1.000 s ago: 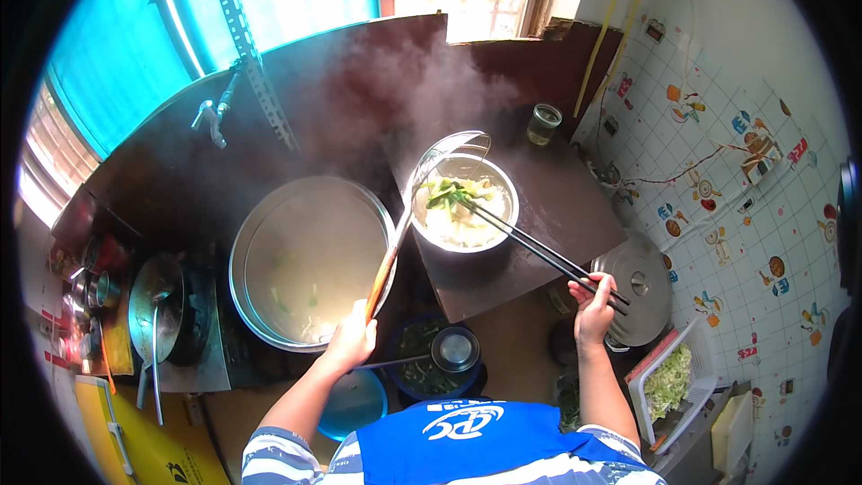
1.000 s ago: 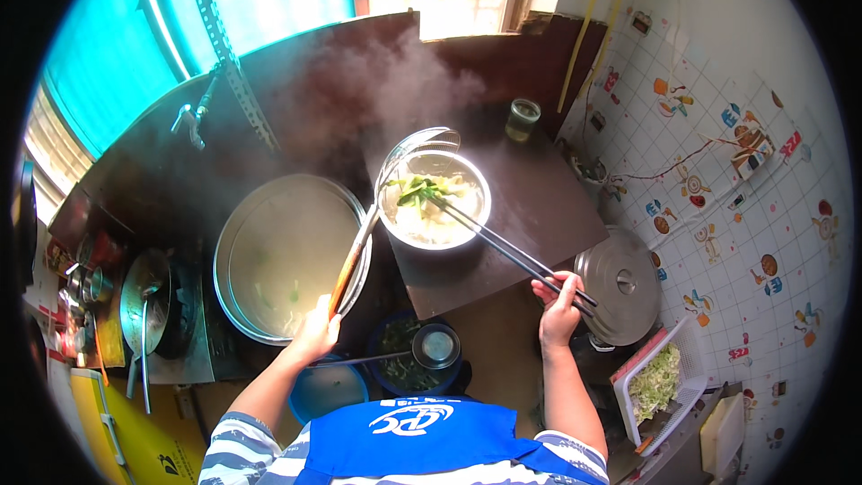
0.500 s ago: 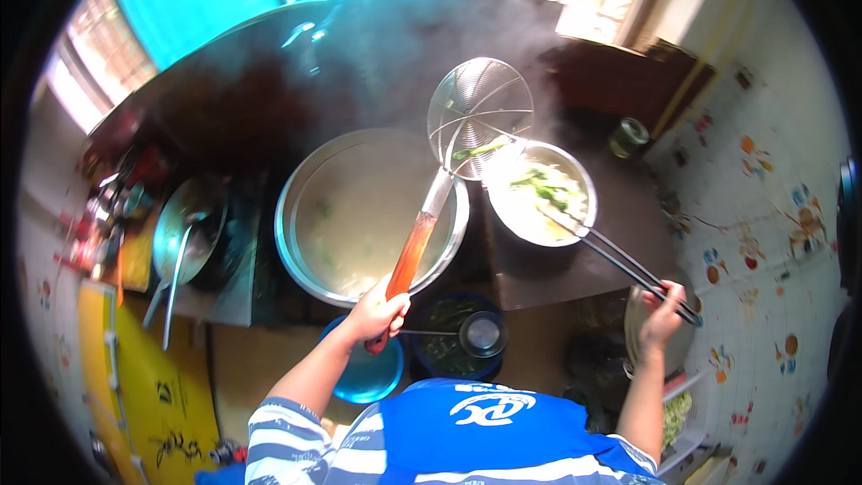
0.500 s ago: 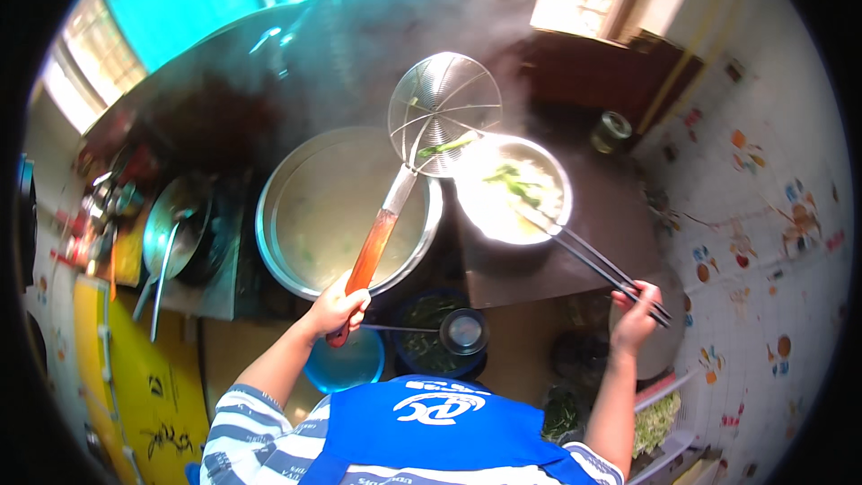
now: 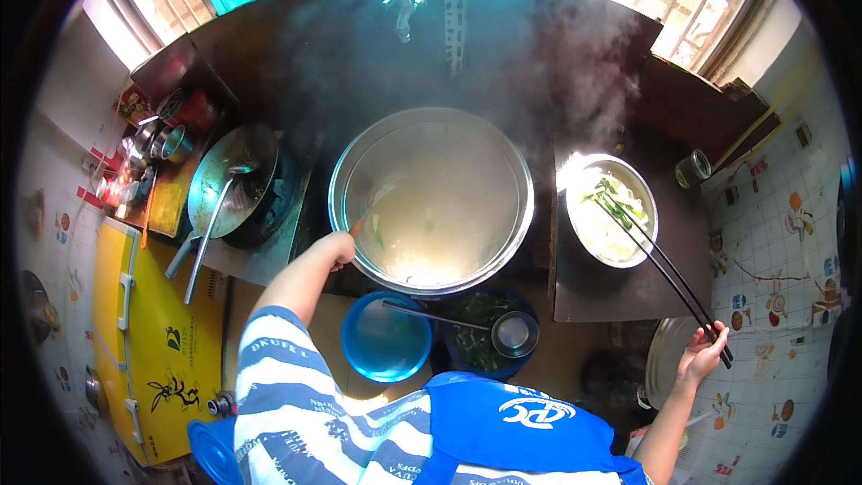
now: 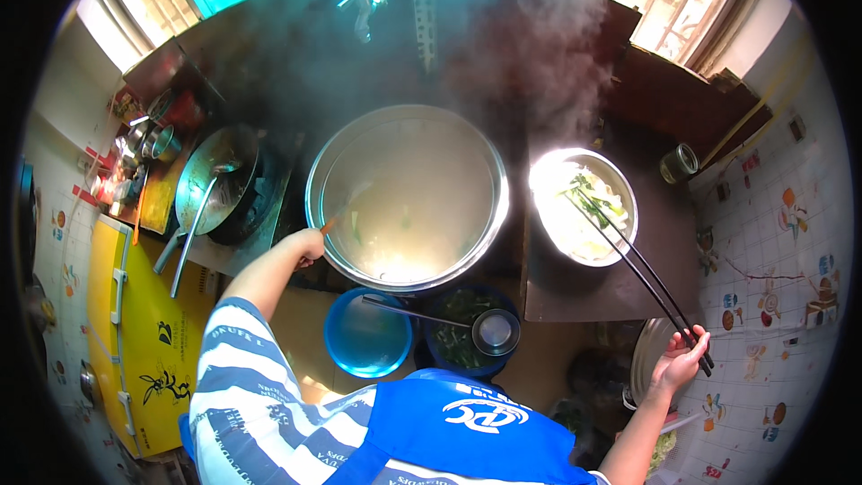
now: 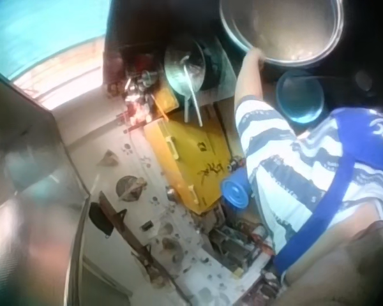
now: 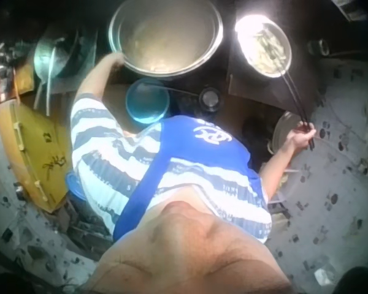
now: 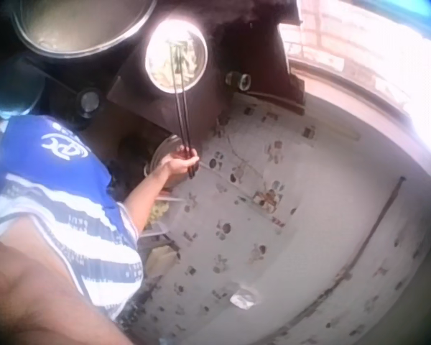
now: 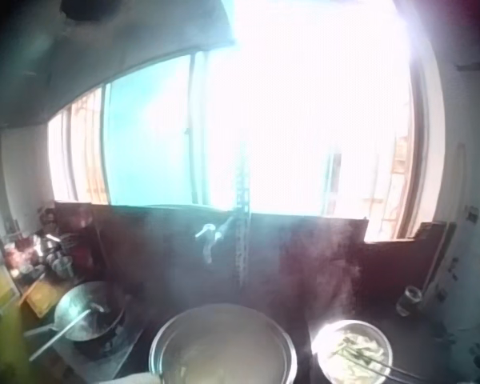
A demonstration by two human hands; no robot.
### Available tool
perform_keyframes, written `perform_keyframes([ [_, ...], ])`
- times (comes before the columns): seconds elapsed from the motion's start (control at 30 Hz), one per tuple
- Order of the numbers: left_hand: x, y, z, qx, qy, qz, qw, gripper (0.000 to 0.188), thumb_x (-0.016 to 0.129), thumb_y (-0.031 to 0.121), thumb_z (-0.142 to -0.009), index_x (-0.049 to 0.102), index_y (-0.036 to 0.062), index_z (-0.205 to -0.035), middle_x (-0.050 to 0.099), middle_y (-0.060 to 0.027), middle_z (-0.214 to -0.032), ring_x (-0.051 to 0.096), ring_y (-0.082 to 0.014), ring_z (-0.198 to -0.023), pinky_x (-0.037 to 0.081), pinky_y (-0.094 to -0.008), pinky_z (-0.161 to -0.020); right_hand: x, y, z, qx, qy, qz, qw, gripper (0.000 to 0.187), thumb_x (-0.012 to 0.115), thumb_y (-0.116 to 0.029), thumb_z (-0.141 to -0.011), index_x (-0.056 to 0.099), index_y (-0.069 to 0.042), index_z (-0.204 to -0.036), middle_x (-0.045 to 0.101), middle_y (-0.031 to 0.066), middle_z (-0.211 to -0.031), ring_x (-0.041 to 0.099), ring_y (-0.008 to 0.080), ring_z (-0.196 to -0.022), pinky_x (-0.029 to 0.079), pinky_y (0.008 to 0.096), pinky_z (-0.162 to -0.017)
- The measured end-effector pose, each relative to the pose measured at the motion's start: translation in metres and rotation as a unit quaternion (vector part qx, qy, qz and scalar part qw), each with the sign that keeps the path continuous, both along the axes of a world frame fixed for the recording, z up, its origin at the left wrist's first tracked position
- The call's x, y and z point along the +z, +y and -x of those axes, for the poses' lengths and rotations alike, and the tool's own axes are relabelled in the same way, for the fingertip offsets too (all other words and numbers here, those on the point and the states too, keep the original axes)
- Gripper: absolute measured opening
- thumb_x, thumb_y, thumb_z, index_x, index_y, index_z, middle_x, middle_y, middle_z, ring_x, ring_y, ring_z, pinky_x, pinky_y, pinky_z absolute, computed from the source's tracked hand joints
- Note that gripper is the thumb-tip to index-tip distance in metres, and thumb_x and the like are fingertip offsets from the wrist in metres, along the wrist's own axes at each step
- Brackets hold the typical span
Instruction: The person serves a bowl of noodle soup to a customer in a dining area. They then return to the kitchen, retrieve dough from a display case, and roll small pieces of dough into long, thin strips on a metal countertop. The person places the rolled noodles into a plastic container.
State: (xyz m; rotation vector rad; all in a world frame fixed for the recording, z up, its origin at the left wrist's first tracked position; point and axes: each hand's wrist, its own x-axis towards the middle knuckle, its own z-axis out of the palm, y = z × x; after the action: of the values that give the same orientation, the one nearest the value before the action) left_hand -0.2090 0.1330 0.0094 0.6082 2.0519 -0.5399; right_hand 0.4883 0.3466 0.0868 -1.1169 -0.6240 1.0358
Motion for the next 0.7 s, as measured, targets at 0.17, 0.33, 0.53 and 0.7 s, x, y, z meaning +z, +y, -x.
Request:
perform_keyframes([
  [0.17,-0.001,-0.041,0.007,0.295,-0.257,-0.014,0.920,0.024,0.048,0.014,-0.095,0.047,0.0040,-0.074,0.048,-0.0049,-0.059,0.050,-0.0179,-0.050,0.038,-0.0314,-0.041,-0.012,-0.005,-0.006,-0.026,-0.003,0.022,0.999,0.029,0.051,-0.038,-0.096,0.059,-0.010,-0.099,0.057,0.0012,-0.086,0.057,0.0086,-0.069,0.048,0.0193,-0.059],
  [0.33,-0.025,-0.032,-0.077,0.332,-0.316,-0.161,0.874,0.019,0.052,0.011,-0.094,0.049,0.0037,-0.077,0.050,-0.0038,-0.062,0.051,-0.0139,-0.051,0.045,-0.0270,-0.045,-0.010,0.002,0.005,-0.028,0.006,0.040,0.999,0.029,0.052,-0.037,-0.095,0.059,-0.009,-0.099,0.055,0.0009,-0.089,0.056,0.0095,-0.071,0.047,0.0189,-0.060],
  [0.53,-0.072,0.007,-0.126,0.491,-0.434,-0.195,0.729,0.009,0.052,0.009,-0.093,0.047,0.0043,-0.098,0.052,-0.0026,-0.071,0.048,-0.0079,-0.053,0.044,-0.0219,-0.046,0.002,0.015,0.017,0.007,0.005,0.025,1.000,0.028,0.052,-0.037,-0.095,0.059,-0.010,-0.098,0.055,0.0005,-0.086,0.055,0.0092,-0.070,0.046,0.0191,-0.061],
  [0.7,-0.057,0.006,-0.134,0.504,-0.482,-0.265,0.666,0.019,0.051,0.009,-0.094,0.043,0.0056,-0.110,0.052,-0.0037,-0.075,0.046,-0.0070,-0.054,0.043,-0.0201,-0.047,-0.002,0.013,0.013,-0.015,0.004,0.033,0.999,0.028,0.052,-0.039,-0.095,0.059,-0.011,-0.095,0.057,0.0006,-0.081,0.056,0.0090,-0.066,0.047,0.0193,-0.058],
])
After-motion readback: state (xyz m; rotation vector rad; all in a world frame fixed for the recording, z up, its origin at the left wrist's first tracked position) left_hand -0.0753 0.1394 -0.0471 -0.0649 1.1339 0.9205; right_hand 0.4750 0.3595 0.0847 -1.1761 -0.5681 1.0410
